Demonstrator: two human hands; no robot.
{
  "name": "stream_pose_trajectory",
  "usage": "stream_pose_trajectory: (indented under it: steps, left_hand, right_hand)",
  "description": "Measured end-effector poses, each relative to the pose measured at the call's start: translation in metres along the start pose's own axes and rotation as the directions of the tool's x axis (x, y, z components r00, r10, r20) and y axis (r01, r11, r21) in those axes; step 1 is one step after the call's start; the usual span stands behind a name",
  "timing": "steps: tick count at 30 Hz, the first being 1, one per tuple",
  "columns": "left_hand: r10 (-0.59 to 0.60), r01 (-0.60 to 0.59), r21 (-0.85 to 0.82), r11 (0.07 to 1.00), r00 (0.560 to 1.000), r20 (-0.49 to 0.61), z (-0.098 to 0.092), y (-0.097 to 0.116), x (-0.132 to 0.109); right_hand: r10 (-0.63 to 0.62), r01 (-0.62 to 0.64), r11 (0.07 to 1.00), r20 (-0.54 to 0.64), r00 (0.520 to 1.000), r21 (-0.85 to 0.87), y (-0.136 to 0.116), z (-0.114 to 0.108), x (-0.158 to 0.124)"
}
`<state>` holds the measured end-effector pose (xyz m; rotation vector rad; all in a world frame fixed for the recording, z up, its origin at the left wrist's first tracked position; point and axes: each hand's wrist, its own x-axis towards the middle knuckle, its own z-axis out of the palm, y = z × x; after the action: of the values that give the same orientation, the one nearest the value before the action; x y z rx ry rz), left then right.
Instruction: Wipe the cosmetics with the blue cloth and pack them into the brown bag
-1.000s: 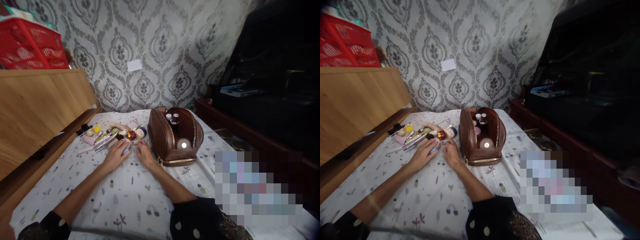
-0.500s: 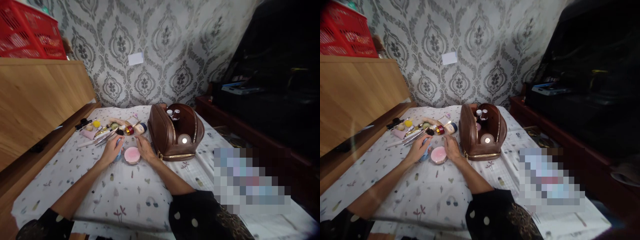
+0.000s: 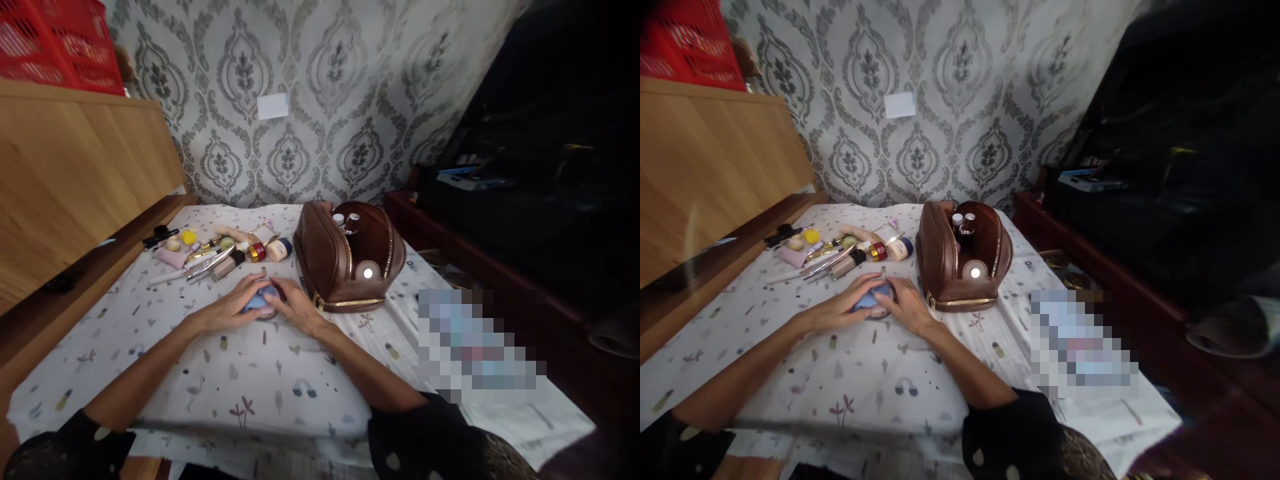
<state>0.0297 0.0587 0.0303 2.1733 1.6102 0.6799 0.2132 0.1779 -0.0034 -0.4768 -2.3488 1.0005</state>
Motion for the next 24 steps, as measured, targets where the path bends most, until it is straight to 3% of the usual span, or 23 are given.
stream_pose_trajectory:
  steps: [2, 5, 8, 11, 15, 18, 21, 24]
  left_hand:
    - [0.004, -0.004, 0.021, 1.0, 1.0, 0.029, 0.001, -0.007, -0.003]
    - [0.011, -0.009, 0.089, 0.996, 1.0, -0.026, 0.003, -0.013, -0.003]
    - [0.024, -0.015, 0.164, 0.986, 0.998, -0.054, 0.002, -0.008, -0.002]
    - [0.007, -0.006, 0.183, 0.983, 1.0, -0.003, -0.002, -0.004, -0.004]
    - [0.001, -0.004, 0.077, 0.997, 0.999, 0.037, -0.01, -0.01, -0.014]
    - [-0.008, 0.009, -0.045, 0.999, 1.0, 0.008, -0.016, -0.017, -0.022]
    - [-0.095, 0.086, -0.136, 0.987, 0.994, -0.06, -0.021, -0.022, -0.025]
    - [-0.212, 0.185, -0.192, 0.964, 0.968, -0.136, -0.021, -0.026, -0.024]
  right_hand:
    - [0.007, -0.009, 1.0, 0.043, 0.999, 0.029, 0.0, -0.001, -0.004]
    - [0.031, -0.034, 0.999, 0.078, 0.996, 0.037, 0.001, 0.001, -0.004]
    - [0.057, -0.059, 0.998, 0.109, 0.992, 0.023, 0.001, 0.002, -0.004]
    - [0.068, -0.066, 0.998, 0.137, 0.988, -0.023, 0.001, 0.001, -0.006]
    - [0.07, -0.063, 0.996, 0.152, 0.986, -0.056, 0.001, -0.001, -0.007]
    - [0.059, -0.05, 0.997, 0.161, 0.985, -0.063, 0.001, 0.0, -0.007]
    - [0.066, -0.054, 0.995, 0.164, 0.984, -0.079, 0.0, 0.0, -0.008]
    - [-0.004, 0.017, 0.997, 0.155, 0.988, -0.082, -0.002, 0.0, -0.009]
